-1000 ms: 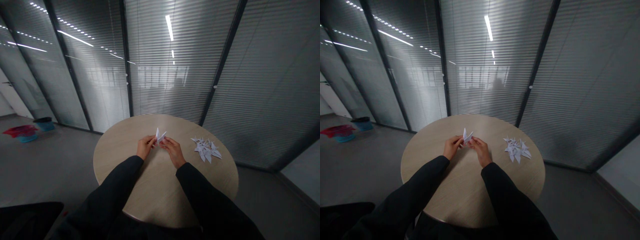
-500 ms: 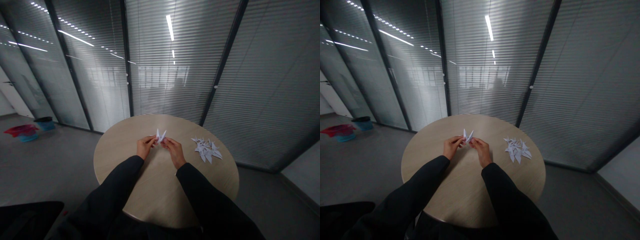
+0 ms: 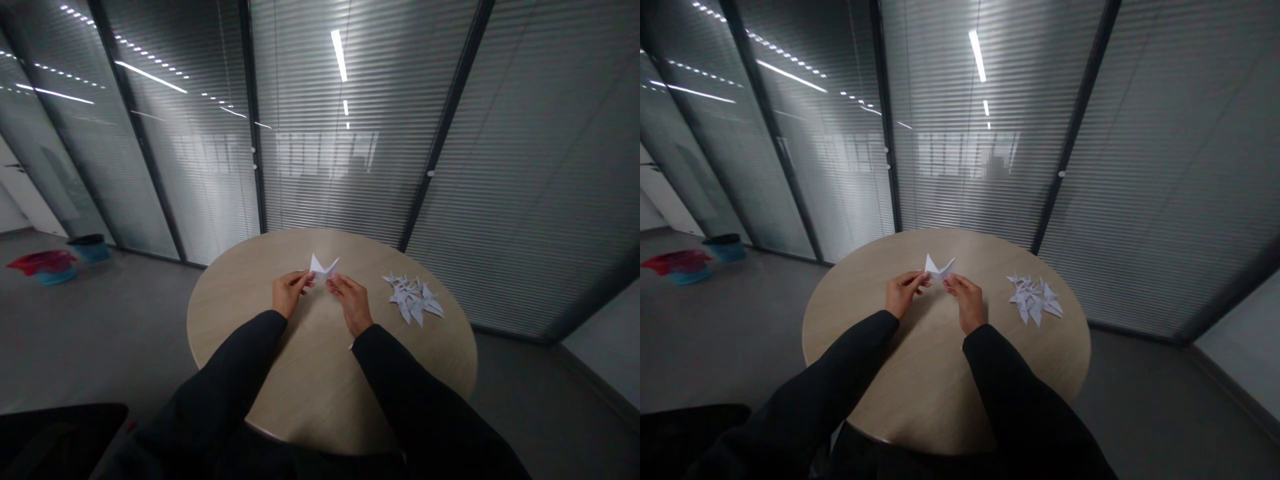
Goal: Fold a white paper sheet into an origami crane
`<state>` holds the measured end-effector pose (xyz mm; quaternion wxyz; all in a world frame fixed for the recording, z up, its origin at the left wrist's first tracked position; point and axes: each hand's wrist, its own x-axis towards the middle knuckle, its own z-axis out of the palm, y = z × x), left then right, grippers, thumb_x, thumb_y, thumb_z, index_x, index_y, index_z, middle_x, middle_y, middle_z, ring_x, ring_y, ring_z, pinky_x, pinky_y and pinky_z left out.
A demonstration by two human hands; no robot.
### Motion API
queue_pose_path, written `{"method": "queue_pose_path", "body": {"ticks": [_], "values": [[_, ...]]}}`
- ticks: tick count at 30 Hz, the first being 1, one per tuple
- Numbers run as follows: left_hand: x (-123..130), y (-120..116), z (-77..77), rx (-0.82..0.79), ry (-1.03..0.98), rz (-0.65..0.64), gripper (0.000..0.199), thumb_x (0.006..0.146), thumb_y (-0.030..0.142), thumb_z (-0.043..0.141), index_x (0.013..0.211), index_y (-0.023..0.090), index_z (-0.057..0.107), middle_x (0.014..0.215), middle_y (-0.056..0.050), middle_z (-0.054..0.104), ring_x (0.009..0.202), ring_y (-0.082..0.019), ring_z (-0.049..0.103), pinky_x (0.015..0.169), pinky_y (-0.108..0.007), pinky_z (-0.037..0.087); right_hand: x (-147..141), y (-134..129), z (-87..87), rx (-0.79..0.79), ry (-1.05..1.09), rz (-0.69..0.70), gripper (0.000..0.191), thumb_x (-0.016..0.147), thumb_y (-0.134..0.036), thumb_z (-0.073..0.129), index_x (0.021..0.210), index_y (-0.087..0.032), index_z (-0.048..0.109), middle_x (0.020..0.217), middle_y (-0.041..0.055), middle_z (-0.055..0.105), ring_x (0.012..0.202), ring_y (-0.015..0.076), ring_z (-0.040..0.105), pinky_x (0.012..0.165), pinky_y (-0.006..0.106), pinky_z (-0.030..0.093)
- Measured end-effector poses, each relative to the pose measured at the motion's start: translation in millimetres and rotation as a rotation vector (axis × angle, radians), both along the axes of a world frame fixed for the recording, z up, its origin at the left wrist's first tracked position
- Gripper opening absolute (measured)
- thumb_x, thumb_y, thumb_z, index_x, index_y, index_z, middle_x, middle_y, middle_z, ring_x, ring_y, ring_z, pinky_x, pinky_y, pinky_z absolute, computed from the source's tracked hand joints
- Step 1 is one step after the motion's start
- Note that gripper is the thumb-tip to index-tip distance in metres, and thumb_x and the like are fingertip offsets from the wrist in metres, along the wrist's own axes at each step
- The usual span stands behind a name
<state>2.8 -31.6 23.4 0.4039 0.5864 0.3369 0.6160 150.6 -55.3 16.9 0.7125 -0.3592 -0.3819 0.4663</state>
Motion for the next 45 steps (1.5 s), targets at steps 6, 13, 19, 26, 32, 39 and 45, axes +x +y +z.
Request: {"method": "queue_pose_path", "body": {"ticks": [6, 13, 19, 26, 32, 39, 45], "values": [[-1, 0, 1.2, 0.003, 0.024, -0.005, 0.043, 0.070, 0.048, 0.068, 0.086, 0.008, 0.072, 0.077, -0.012, 0.068, 0.069, -0.018, 0.065, 0.049, -0.023, 0.048, 1, 1, -0.2, -0.008, 0.014, -0.028, 0.037, 0.057, -0.036, 0.081, 0.083, -0.011, 0.071, 0.087, 0.0085, 0.067, 0.078, 0.0163, 0.062, 0.076, 0.030, 0.049], [-6, 8, 0.7, 0.007, 0.125, 0.073, 0.042, 0.069, 0.050, 0.067, 0.081, 0.010, 0.072, 0.071, -0.007, 0.061, 0.059, -0.012, 0.053, 0.045, -0.021, 0.046, 2, 4, -1.7, -0.008, -0.082, -0.005, 0.040, 0.058, -0.039, 0.080, 0.085, -0.011, 0.070, 0.086, 0.0090, 0.067, 0.079, 0.0173, 0.062, 0.075, 0.031, 0.050], [-7, 22, -9.0, 0.075, 0.189, 0.223, 0.036, 0.067, 0.050, 0.069, 0.067, 0.013, 0.070, 0.070, -0.006, 0.054, 0.063, -0.013, 0.051, 0.048, -0.021, 0.043, 4, 5, -3.4, -0.027, -0.134, -0.032, 0.040, 0.058, -0.038, 0.079, 0.086, -0.011, 0.070, 0.086, 0.0092, 0.068, 0.077, 0.0178, 0.062, 0.076, 0.033, 0.050], [-7, 22, -9.4, 0.084, 0.243, 0.253, 0.033, 0.071, 0.044, 0.069, 0.057, 0.014, 0.062, 0.065, -0.004, 0.053, 0.064, -0.012, 0.050, 0.060, -0.024, 0.041, 6, 7, -6.7, -0.040, -0.225, -0.066, 0.037, 0.060, -0.041, 0.076, 0.082, -0.012, 0.070, 0.082, 0.0091, 0.067, 0.074, 0.0178, 0.061, 0.070, 0.030, 0.049], [-15, 25, -8.1, 0.107, 0.208, 0.327, 0.032, 0.076, 0.040, 0.065, 0.061, 0.013, 0.058, 0.071, -0.004, 0.053, 0.066, -0.012, 0.051, 0.065, -0.026, 0.042, 14, 12, -9.7, -0.058, -0.244, -0.098, 0.037, 0.060, -0.045, 0.075, 0.073, -0.012, 0.067, 0.072, 0.0069, 0.063, 0.069, 0.0161, 0.058, 0.064, 0.028, 0.046], [-15, 28, -8.7, 0.105, 0.319, 0.335, 0.032, 0.079, 0.036, 0.061, 0.056, 0.015, 0.054, 0.066, -0.003, 0.050, 0.069, -0.014, 0.048, 0.066, -0.026, 0.038, 15, 8, -5.3, 0.251, -0.527, -0.258, 0.034, 0.078, -0.043, 0.063, 0.101, -0.017, 0.066, 0.100, 0.0084, 0.062, 0.090, 0.0182, 0.058, 0.078, 0.030, 0.048], [-11, 26, -7.7, 0.133, 0.332, 0.305, 0.031, 0.080, 0.035, 0.059, 0.056, 0.015, 0.053, 0.066, -0.003, 0.050, 0.069, -0.014, 0.047, 0.065, -0.025, 0.037, 11, 0, -0.1, 0.390, -0.754, -0.233, 0.029, 0.083, -0.035, 0.060, 0.108, -0.023, 0.068, 0.101, 0.0065, 0.061, 0.093, 0.0175, 0.057, 0.089, 0.032, 0.045]]}}
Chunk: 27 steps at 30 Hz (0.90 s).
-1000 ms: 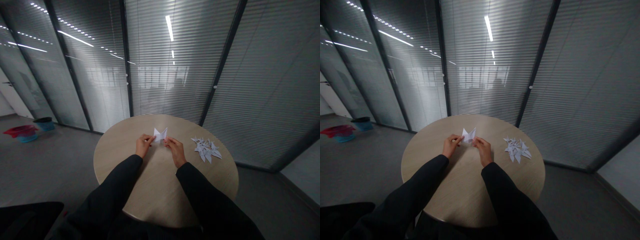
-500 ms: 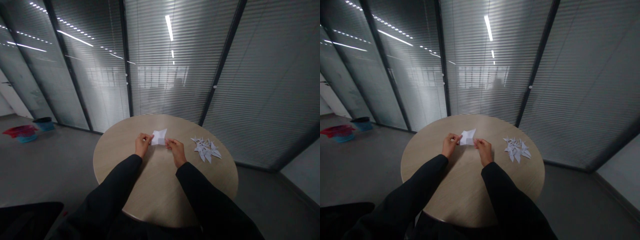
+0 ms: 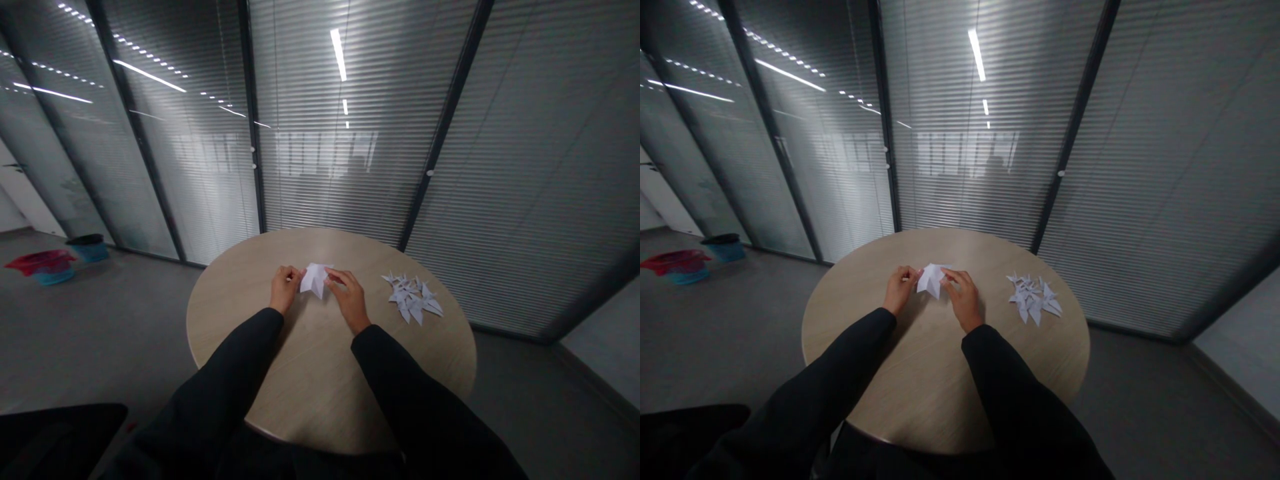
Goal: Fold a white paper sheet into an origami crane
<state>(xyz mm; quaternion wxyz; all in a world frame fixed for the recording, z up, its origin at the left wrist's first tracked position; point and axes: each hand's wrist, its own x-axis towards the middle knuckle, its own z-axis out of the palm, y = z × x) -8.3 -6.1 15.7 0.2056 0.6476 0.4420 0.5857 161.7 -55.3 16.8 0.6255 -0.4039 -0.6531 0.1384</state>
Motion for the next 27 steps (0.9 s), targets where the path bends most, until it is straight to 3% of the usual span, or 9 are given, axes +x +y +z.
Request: {"method": "queue_pose_path", "body": {"ticks": [23, 27], "values": [[7, -15, 9.1, 0.084, -0.112, 0.005, 0.026, 0.081, 0.030, 0.060, 0.061, 0.015, 0.053, 0.074, -0.004, 0.048, 0.070, -0.013, 0.047, 0.064, -0.024, 0.040, -6, -1, 3.4, -0.084, 0.140, -0.028, 0.019, 0.074, -0.036, 0.067, 0.080, -0.020, 0.073, 0.085, 0.0055, 0.068, 0.080, 0.0194, 0.062, 0.076, 0.031, 0.048], [6, -14, 7.5, 0.055, -0.114, -0.071, 0.019, 0.082, 0.030, 0.059, 0.071, 0.014, 0.058, 0.080, -0.005, 0.051, 0.075, -0.014, 0.051, 0.066, -0.025, 0.043, -3, 0, 3.1, -0.073, 0.123, -0.021, 0.020, 0.075, -0.037, 0.067, 0.081, -0.020, 0.073, 0.086, 0.0058, 0.068, 0.082, 0.0197, 0.062, 0.077, 0.032, 0.048]]}}
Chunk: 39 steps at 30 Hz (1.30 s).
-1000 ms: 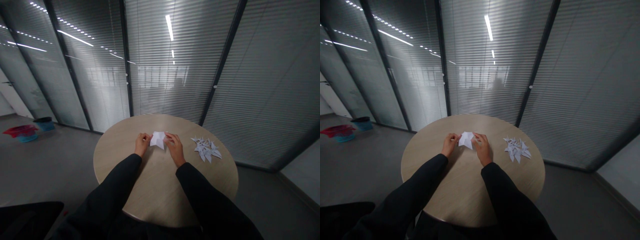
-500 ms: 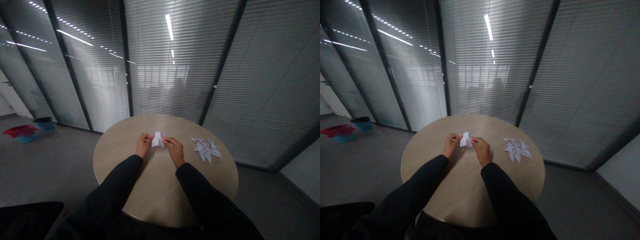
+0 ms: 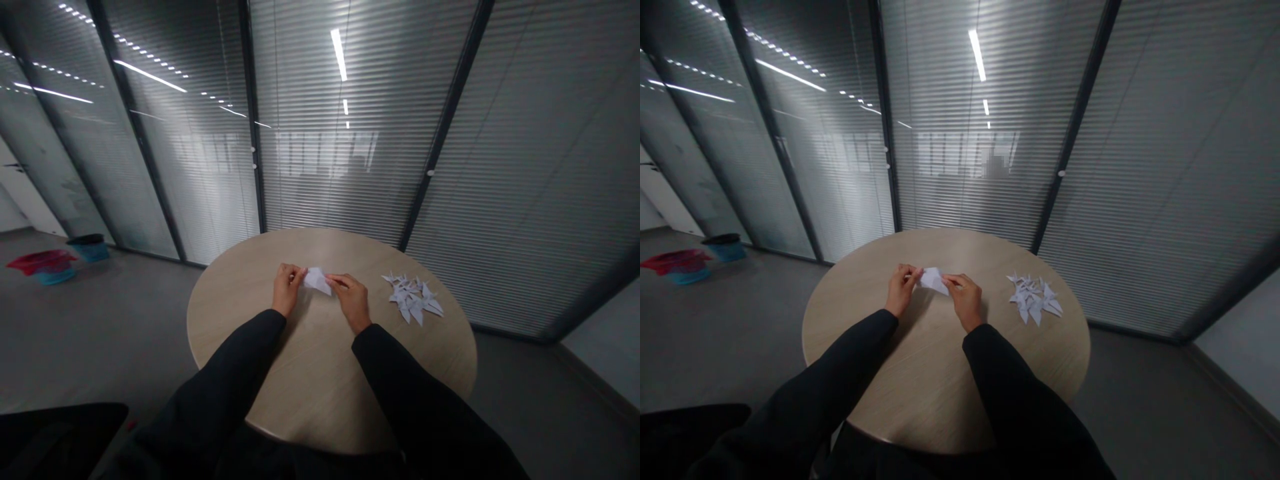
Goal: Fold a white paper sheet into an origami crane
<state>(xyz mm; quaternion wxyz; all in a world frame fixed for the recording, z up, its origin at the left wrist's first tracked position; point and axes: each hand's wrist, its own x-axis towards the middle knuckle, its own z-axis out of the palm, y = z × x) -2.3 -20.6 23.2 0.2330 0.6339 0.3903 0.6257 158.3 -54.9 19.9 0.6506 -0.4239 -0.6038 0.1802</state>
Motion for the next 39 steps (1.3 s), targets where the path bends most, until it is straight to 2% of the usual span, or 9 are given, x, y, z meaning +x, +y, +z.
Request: {"method": "queue_pose_path", "body": {"ticks": [2, 4, 7, 14, 20, 25, 30, 35, 39], "values": [[0, 0, -0.5, 0.008, -0.002, -0.077, 0.017, 0.082, 0.030, 0.060, 0.091, 0.015, 0.062, 0.087, -0.005, 0.055, 0.080, -0.014, 0.054, 0.071, -0.025, 0.045, 1, -1, 0.6, 0.012, -0.006, -0.008, 0.019, 0.075, -0.037, 0.066, 0.082, -0.020, 0.073, 0.086, 0.0055, 0.068, 0.083, 0.0195, 0.062, 0.079, 0.032, 0.048], [0, -2, -0.4, 0.035, 0.023, -0.127, 0.034, 0.080, 0.029, 0.062, 0.112, 0.017, 0.058, 0.092, -0.006, 0.058, 0.084, -0.014, 0.056, 0.078, -0.027, 0.046, 1, -2, 1.6, 0.019, -0.005, -0.021, 0.019, 0.076, -0.036, 0.066, 0.083, -0.020, 0.073, 0.086, 0.0052, 0.067, 0.083, 0.0191, 0.062, 0.079, 0.032, 0.047], [-1, -4, 0.0, 0.107, 0.129, -0.130, 0.045, 0.081, 0.027, 0.063, 0.125, 0.020, 0.055, 0.099, -0.007, 0.061, 0.088, -0.015, 0.057, 0.088, -0.030, 0.044, 1, -3, 2.7, 0.038, -0.003, -0.034, 0.018, 0.077, -0.034, 0.065, 0.083, -0.020, 0.073, 0.086, 0.0055, 0.067, 0.082, 0.0185, 0.061, 0.078, 0.031, 0.047], [-5, -4, -0.4, 0.181, 0.217, -0.139, 0.023, 0.084, 0.026, 0.060, 0.105, 0.019, 0.069, 0.100, -0.008, 0.066, 0.092, -0.017, 0.059, 0.087, -0.031, 0.044, 2, 1, -2.2, 0.029, 0.009, -0.031, 0.021, 0.077, -0.037, 0.065, 0.085, -0.018, 0.073, 0.087, 0.0061, 0.067, 0.084, 0.0184, 0.062, 0.078, 0.030, 0.049], [-4, -3, -0.3, 0.095, 0.108, -0.140, 0.026, 0.078, 0.030, 0.067, 0.100, 0.017, 0.070, 0.098, -0.008, 0.068, 0.089, -0.018, 0.061, 0.086, -0.032, 0.046, 3, 8, -8.1, -0.018, 0.102, 0.062, 0.027, 0.073, -0.038, 0.069, 0.089, -0.017, 0.072, 0.094, 0.0074, 0.067, 0.086, 0.0187, 0.063, 0.081, 0.032, 0.050], [0, -1, -2.2, -0.056, -0.032, -0.199, 0.035, 0.070, 0.029, 0.072, 0.102, 0.016, 0.069, 0.100, -0.008, 0.068, 0.088, -0.018, 0.063, 0.086, -0.032, 0.047, 2, 9, -8.9, -0.085, 0.156, 0.135, 0.032, 0.068, -0.037, 0.073, 0.093, -0.017, 0.071, 0.094, 0.0076, 0.067, 0.085, 0.0187, 0.063, 0.080, 0.032, 0.051], [2, 0, -3.8, -0.119, -0.082, -0.257, 0.035, 0.068, 0.034, 0.073, 0.097, 0.013, 0.071, 0.099, -0.010, 0.068, 0.089, -0.019, 0.063, 0.086, -0.033, 0.047, -1, 7, -6.2, -0.108, 0.182, 0.167, 0.031, 0.066, -0.037, 0.075, 0.089, -0.016, 0.071, 0.092, 0.0070, 0.067, 0.084, 0.0189, 0.063, 0.080, 0.032, 0.051], [1, -1, -3.6, -0.057, -0.061, -0.250, 0.031, 0.071, 0.038, 0.072, 0.091, 0.014, 0.073, 0.095, -0.010, 0.068, 0.088, -0.019, 0.062, 0.084, -0.032, 0.047, -4, 5, -4.9, -0.097, 0.172, 0.167, 0.028, 0.068, -0.037, 0.073, 0.086, -0.016, 0.071, 0.089, 0.0065, 0.067, 0.085, 0.0188, 0.063, 0.081, 0.032, 0.050], [0, -1, -3.4, 0.043, -0.010, -0.190, 0.027, 0.073, 0.039, 0.071, 0.088, 0.018, 0.074, 0.087, -0.008, 0.066, 0.082, -0.017, 0.060, 0.079, -0.032, 0.047, -4, 5, -6.2, -0.084, 0.154, 0.169, 0.026, 0.070, -0.038, 0.072, 0.084, -0.016, 0.070, 0.088, 0.0063, 0.066, 0.083, 0.0186, 0.063, 0.079, 0.032, 0.050]]}}
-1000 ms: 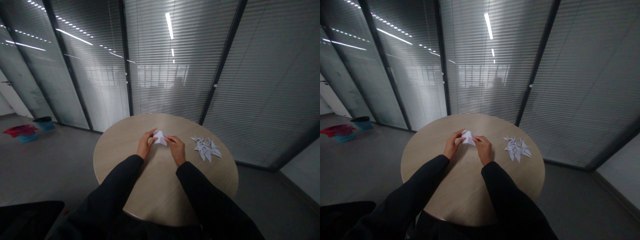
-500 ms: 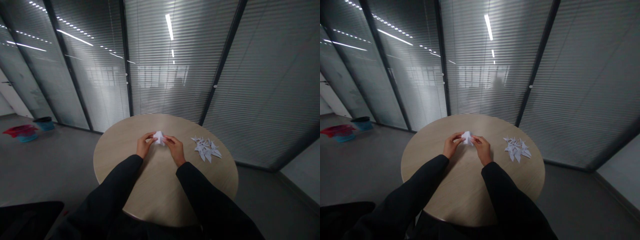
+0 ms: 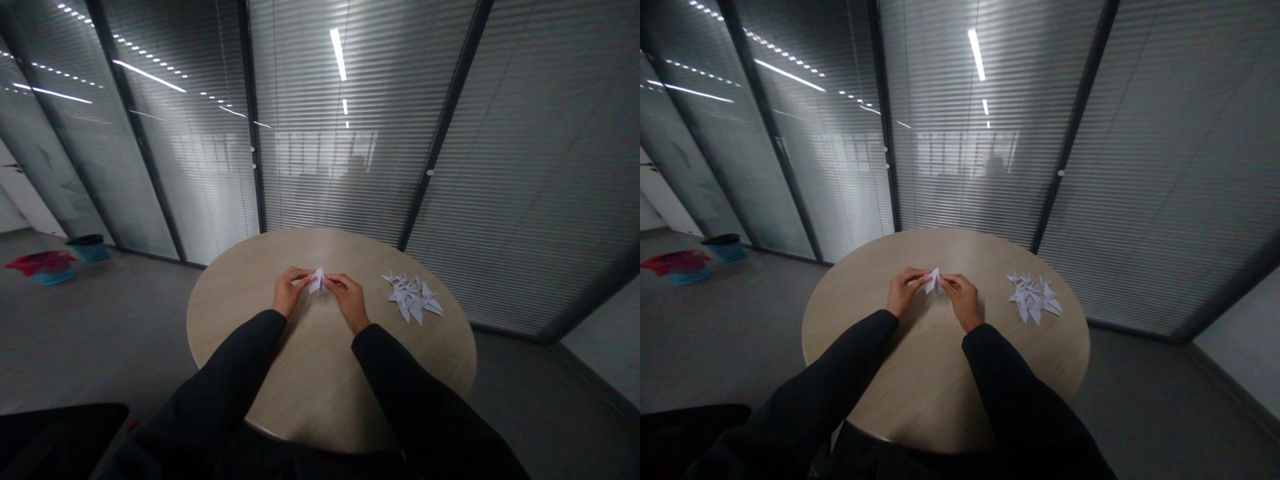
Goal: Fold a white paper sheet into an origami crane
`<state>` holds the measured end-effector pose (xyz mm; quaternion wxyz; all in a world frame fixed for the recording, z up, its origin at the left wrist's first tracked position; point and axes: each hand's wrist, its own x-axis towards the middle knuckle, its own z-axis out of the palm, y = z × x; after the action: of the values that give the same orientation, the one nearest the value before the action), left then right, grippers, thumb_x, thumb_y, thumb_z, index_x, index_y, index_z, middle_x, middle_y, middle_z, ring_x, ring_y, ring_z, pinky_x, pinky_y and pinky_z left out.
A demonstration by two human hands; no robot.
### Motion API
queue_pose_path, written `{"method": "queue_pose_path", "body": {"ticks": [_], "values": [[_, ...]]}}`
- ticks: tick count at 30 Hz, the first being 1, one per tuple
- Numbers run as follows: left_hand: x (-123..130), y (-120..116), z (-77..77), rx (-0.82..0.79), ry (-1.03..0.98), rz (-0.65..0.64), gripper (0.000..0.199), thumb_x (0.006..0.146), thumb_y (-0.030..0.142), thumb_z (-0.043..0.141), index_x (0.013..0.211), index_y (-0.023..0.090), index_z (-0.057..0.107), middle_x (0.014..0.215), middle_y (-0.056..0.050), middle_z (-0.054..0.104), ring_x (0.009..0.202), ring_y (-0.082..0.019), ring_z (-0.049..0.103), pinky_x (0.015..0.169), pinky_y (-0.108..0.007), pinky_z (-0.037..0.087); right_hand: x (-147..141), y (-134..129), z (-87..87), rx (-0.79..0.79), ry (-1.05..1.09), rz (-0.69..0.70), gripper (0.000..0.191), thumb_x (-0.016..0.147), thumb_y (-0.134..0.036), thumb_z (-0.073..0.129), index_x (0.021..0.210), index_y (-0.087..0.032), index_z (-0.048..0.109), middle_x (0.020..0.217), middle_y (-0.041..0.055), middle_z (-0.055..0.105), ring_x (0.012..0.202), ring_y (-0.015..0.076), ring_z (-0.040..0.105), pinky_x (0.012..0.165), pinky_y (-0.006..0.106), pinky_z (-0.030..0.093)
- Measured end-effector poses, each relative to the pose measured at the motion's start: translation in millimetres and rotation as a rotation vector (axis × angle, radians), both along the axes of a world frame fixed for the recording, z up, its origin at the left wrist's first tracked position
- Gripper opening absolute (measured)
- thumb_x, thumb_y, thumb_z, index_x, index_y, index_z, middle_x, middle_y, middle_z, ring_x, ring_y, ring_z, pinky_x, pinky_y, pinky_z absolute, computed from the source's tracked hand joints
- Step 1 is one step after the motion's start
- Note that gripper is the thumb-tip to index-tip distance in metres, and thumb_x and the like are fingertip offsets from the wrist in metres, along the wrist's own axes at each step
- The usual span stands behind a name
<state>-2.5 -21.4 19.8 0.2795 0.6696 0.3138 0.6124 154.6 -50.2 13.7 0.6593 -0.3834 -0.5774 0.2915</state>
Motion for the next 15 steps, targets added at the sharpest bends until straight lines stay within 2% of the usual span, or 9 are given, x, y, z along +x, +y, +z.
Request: {"method": "queue_pose_path", "body": {"ticks": [6, 10, 15], "values": [[0.2, 2.3, -1.6, 0.055, -0.013, 0.110, 0.023, 0.072, 0.041, 0.071, 0.082, 0.020, 0.075, 0.090, -0.008, 0.063, 0.090, -0.018, 0.058, 0.085, -0.034, 0.046, 1.9, 0.0, -1.5, 0.102, -0.143, -0.111, 0.023, 0.077, -0.039, 0.066, 0.083, -0.017, 0.069, 0.088, 0.0063, 0.062, 0.083, 0.0169, 0.060, 0.071, 0.029, 0.051], [1.6, 0.9, -0.7, 0.014, -0.041, 0.053, 0.022, 0.073, 0.038, 0.070, 0.079, 0.017, 0.073, 0.091, -0.009, 0.066, 0.090, -0.019, 0.060, 0.084, -0.034, 0.047, 2.6, 0.3, -2.2, 0.151, -0.190, -0.177, 0.022, 0.078, -0.039, 0.064, 0.080, -0.018, 0.068, 0.092, 0.0068, 0.059, 0.088, 0.0173, 0.059, 0.071, 0.028, 0.051], [3.1, -3.6, 1.8, -0.082, -0.017, 0.018, 0.025, 0.074, 0.039, 0.067, 0.079, 0.014, 0.070, 0.082, -0.008, 0.067, 0.077, -0.016, 0.060, 0.073, -0.028, 0.046, 1.2, 0.2, -3.7, 0.076, -0.208, -0.108, 0.026, 0.083, -0.043, 0.058, 0.085, -0.017, 0.063, 0.088, 0.0056, 0.062, 0.083, 0.0170, 0.060, 0.076, 0.030, 0.049]]}}
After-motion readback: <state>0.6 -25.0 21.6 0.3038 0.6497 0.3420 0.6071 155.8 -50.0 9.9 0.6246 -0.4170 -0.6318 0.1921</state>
